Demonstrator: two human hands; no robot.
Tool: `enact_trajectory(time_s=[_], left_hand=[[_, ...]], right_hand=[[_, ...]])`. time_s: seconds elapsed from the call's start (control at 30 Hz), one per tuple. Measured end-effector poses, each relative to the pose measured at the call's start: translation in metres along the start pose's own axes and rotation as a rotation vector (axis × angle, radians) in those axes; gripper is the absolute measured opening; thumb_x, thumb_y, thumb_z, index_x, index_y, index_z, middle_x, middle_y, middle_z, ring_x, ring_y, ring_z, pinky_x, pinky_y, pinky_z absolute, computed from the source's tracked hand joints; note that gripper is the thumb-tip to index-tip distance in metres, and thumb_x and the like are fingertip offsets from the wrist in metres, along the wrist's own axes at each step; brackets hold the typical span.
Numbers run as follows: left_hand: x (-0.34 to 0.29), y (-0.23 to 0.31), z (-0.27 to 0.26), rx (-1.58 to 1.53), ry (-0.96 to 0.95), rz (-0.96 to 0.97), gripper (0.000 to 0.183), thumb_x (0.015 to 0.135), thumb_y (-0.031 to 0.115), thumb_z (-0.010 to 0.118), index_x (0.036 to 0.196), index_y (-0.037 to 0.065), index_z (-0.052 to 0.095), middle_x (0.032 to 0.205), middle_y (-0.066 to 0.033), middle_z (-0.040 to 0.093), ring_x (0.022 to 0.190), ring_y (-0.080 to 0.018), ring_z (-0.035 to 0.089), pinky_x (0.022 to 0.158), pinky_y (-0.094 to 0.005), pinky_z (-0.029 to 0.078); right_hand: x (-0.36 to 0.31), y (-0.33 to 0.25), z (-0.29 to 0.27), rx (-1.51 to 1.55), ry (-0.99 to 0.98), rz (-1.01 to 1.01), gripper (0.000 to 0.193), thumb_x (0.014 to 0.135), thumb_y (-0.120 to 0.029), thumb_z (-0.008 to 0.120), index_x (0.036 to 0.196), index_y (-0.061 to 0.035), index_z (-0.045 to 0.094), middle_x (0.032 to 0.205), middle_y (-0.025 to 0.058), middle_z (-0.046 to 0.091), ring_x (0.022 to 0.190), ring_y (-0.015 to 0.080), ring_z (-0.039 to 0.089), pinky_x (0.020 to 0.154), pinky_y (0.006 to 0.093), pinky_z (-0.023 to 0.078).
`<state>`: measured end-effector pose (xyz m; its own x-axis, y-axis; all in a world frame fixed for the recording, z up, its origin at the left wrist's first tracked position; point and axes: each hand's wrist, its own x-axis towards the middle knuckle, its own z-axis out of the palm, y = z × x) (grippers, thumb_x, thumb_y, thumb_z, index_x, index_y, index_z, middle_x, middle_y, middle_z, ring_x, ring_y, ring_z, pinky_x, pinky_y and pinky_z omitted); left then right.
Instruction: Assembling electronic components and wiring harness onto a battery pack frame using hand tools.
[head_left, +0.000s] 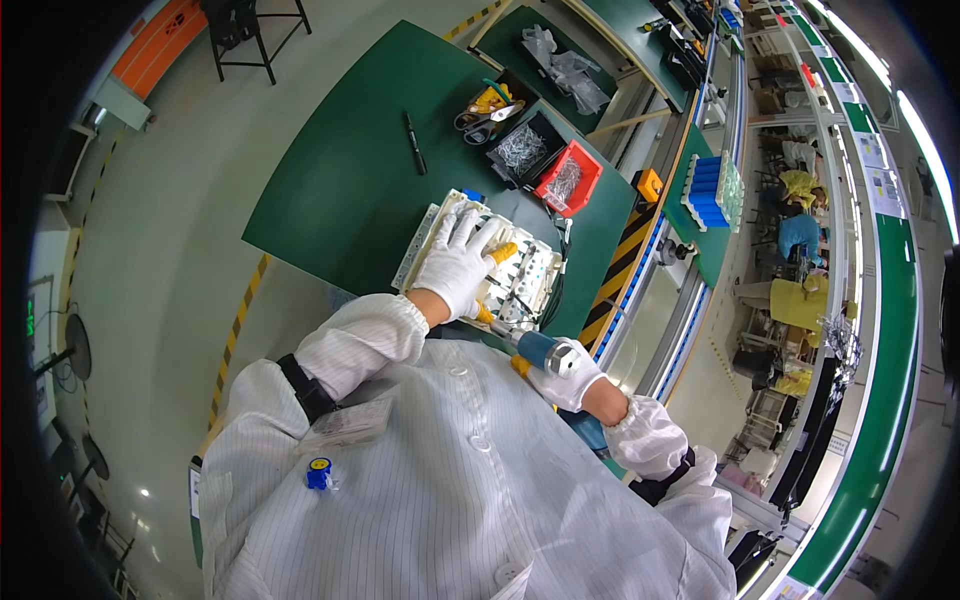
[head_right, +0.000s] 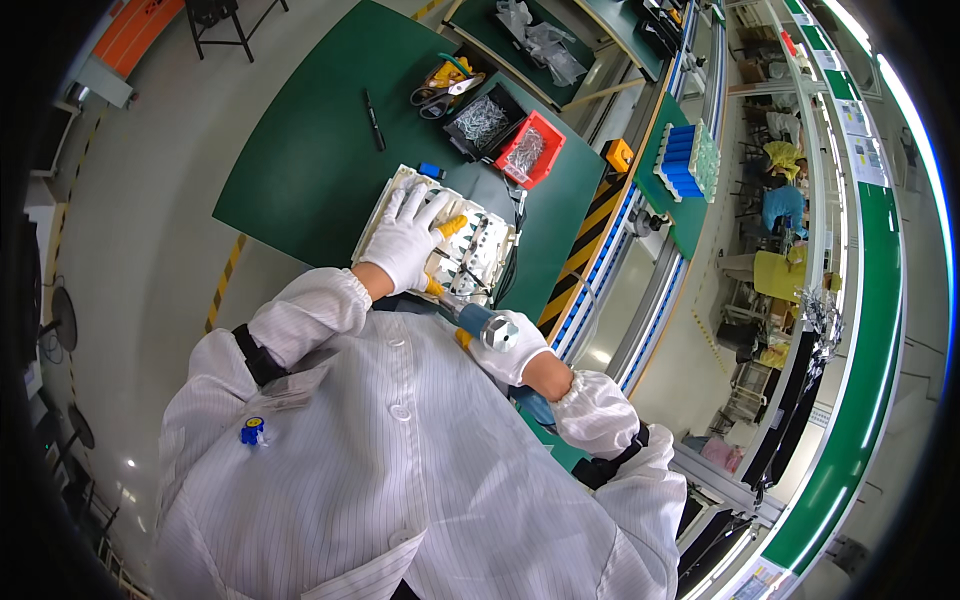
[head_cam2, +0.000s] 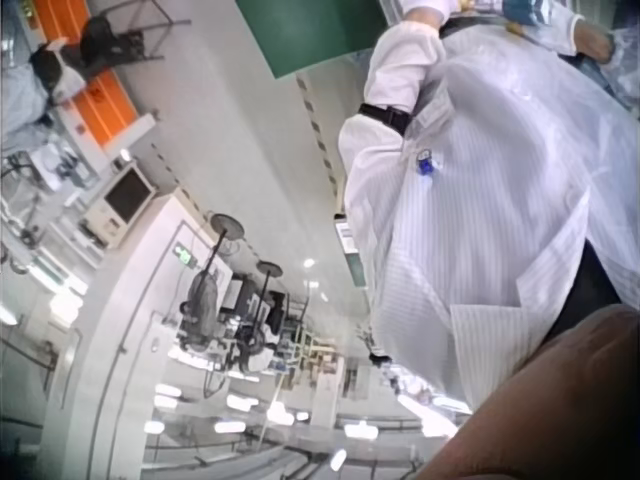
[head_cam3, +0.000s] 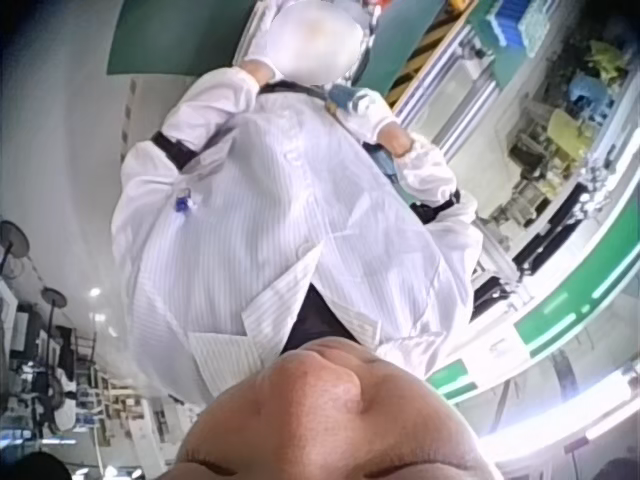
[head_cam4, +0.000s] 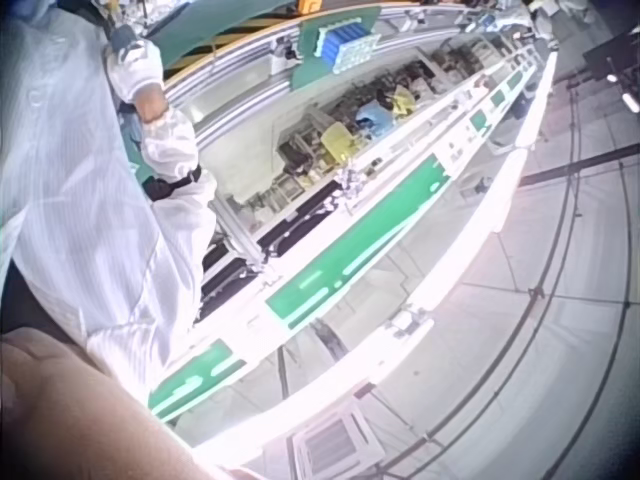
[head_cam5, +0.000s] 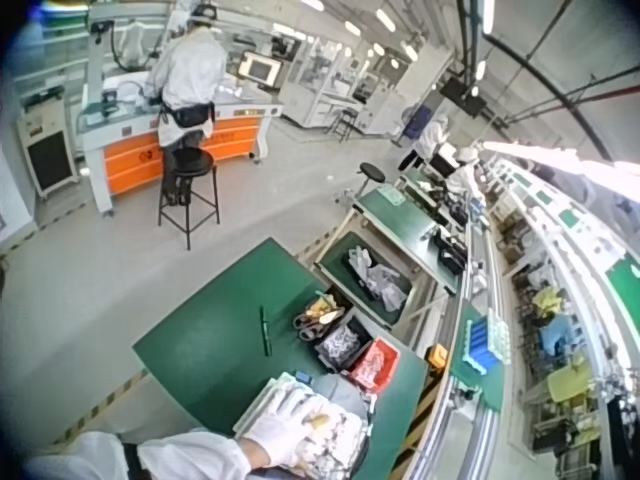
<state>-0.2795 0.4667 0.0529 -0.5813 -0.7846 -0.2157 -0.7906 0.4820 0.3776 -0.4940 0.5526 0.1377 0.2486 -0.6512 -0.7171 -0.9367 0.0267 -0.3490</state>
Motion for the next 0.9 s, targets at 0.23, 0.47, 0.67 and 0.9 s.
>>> enact_trajectory(time_s=[0.23,0.47,0.67,0.9], left_hand=[[0.000,0.002,0.009,-0.030,0.002,0.018,0.070,0.065,0.047,0.087,0.128,0.019,0.071,0.164,-0.0106,0.026,0.152,-0.0394,0.018,0.125,-0.0531,0.008],[-0.001,0.007,0.004,-0.009,0.087,-0.012,0.073,0.061,0.040,0.088,0.127,0.015,0.070,0.161,-0.0108,0.030,0.152,-0.0365,0.018,0.124,-0.0534,0.012],[0.005,0.019,0.003,0.060,0.025,-0.053,0.099,0.063,0.048,0.088,0.148,0.013,0.052,0.165,-0.0074,0.026,0.153,-0.0344,0.017,0.126,-0.0459,0.008],[0.007,0.019,0.013,0.118,0.024,-0.038,0.100,0.065,0.047,0.088,0.150,0.014,0.049,0.163,-0.0071,0.031,0.152,-0.0326,0.021,0.126,-0.0473,0.009]], right_hand=[[0.000,-0.019,-0.007,-0.148,-0.071,-0.003,0.037,0.093,-0.037,0.057,0.088,-0.0016,0.068,0.083,0.0203,0.070,0.080,0.0386,0.067,0.075,0.0431,0.055],[0.015,0.001,-0.004,-0.167,-0.084,-0.140,0.025,0.090,-0.028,0.057,0.094,-0.0057,0.068,0.082,0.0157,0.071,0.079,0.0372,0.068,0.072,0.0435,0.055],[0.005,-0.017,-0.023,-0.073,-0.120,0.073,0.036,0.088,-0.039,0.062,0.102,-0.0078,0.073,0.098,0.0180,0.073,0.086,0.0383,0.068,0.078,0.0418,0.056],[-0.011,-0.029,-0.036,-0.030,-0.078,0.132,0.036,0.082,-0.040,0.063,0.098,-0.0100,0.075,0.094,0.0188,0.073,0.087,0.0388,0.070,0.077,0.0435,0.058]])
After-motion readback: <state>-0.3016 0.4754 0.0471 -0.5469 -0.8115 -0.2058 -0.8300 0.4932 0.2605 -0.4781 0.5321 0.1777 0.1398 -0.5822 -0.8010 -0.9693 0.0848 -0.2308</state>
